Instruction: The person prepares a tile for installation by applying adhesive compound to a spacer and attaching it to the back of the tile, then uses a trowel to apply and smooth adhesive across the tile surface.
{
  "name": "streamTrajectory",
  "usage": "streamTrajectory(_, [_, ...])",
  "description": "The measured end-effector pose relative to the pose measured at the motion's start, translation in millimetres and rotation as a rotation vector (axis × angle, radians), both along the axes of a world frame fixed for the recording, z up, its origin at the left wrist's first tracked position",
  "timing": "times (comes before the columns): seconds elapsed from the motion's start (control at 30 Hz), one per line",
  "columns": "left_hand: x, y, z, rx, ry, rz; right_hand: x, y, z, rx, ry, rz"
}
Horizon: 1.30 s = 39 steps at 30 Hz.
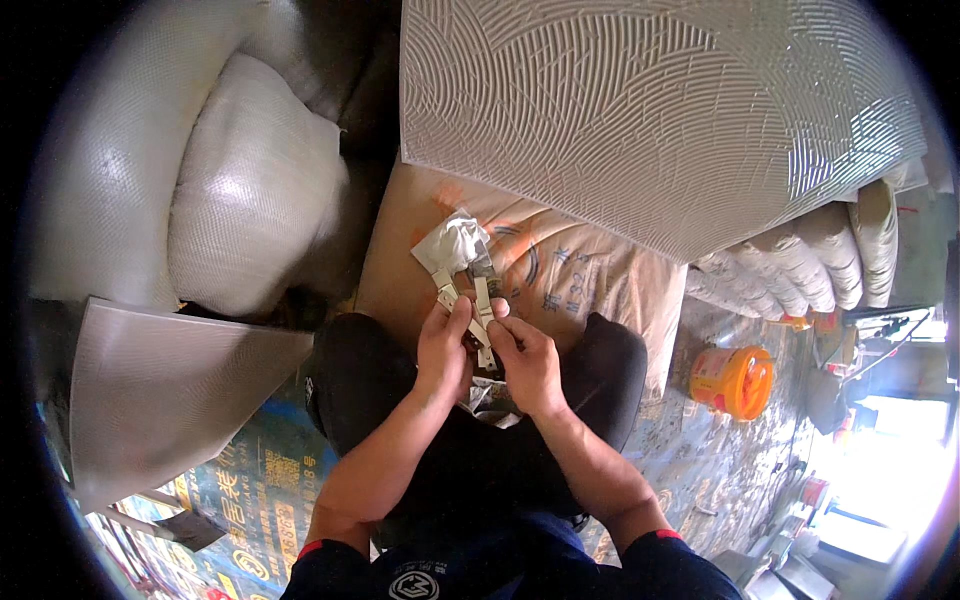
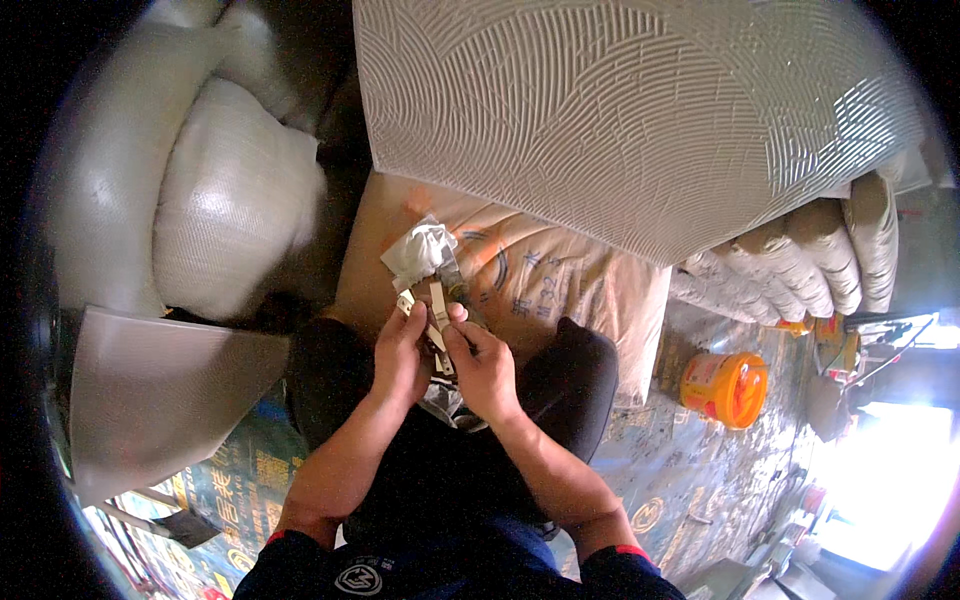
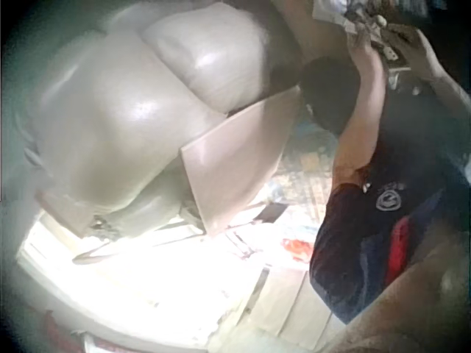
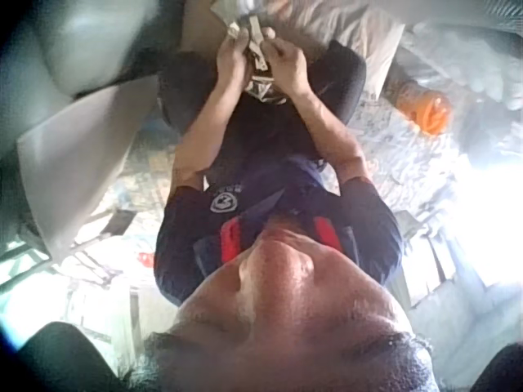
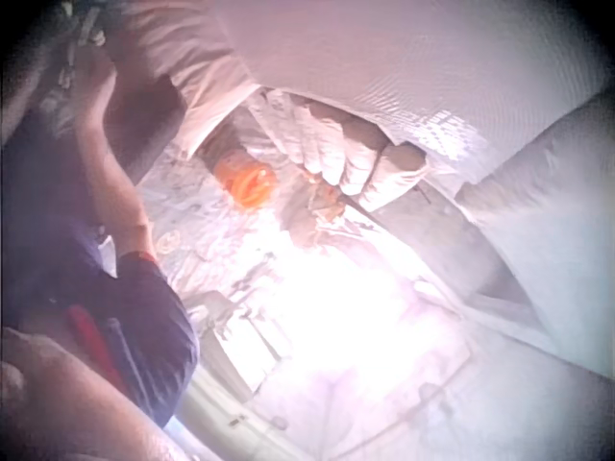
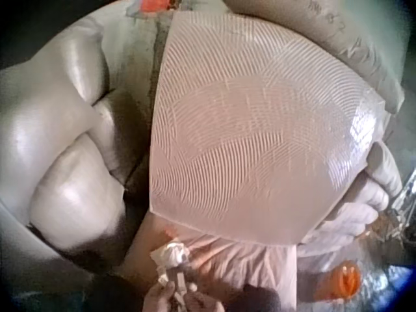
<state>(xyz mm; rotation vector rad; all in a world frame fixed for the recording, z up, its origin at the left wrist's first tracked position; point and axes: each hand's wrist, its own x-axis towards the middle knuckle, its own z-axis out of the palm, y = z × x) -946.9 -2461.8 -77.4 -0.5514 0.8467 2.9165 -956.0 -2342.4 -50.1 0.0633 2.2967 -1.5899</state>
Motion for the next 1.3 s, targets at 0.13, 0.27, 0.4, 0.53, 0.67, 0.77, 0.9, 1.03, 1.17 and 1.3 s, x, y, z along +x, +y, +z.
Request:
streamTrajectory(0.13, [-6, 7, 7, -0.044, 0.060, 0.080, -5, -13, 7, 0.111, 0.304, -0.075])
streamTrajectory(0.27, [-7, 1, 0, -0.041, 0.012, 0.075, -8, -16, 9, 0.059, 0.197, -0.120])
streamTrajectory(0.4, [-10, -1, -3, -0.041, -0.042, 0.096, -10, -14, 6, 0.032, 0.278, -0.136])
streamTrajectory(0.53, [-14, -17, 2, -0.181, -0.078, 0.091, -21, 1, -5, -0.056, 0.394, -0.209])
streamTrajectory(0.67, [-14, -25, 0, -0.131, -0.050, 0.069, -18, 9, 9, -0.381, -0.003, -0.112])
streamTrajectory(0.77, [-9, -22, -2, -0.110, 0.054, -0.063, -12, 0, 14, -0.450, -0.151, -0.034])
streamTrajectory(0.9, [-4, -21, 4, -0.104, 0.064, -0.106, -13, -4, 16, -0.419, -0.167, 0.010])
streamTrajectory(1.03, [0, -20, 10, 0.092, 0.037, -0.058, -15, -12, 11, -0.498, -0.127, -0.016])
streamTrajectory(1.17, [1, -16, 1, 0.085, 0.113, -0.028, -12, -16, 4, -0.563, -0.130, -0.109])
streamTrajectory(1.3, [1, -16, 4, 0.210, 0.024, 0.044, -7, -22, -1, -0.625, -0.071, -0.252])
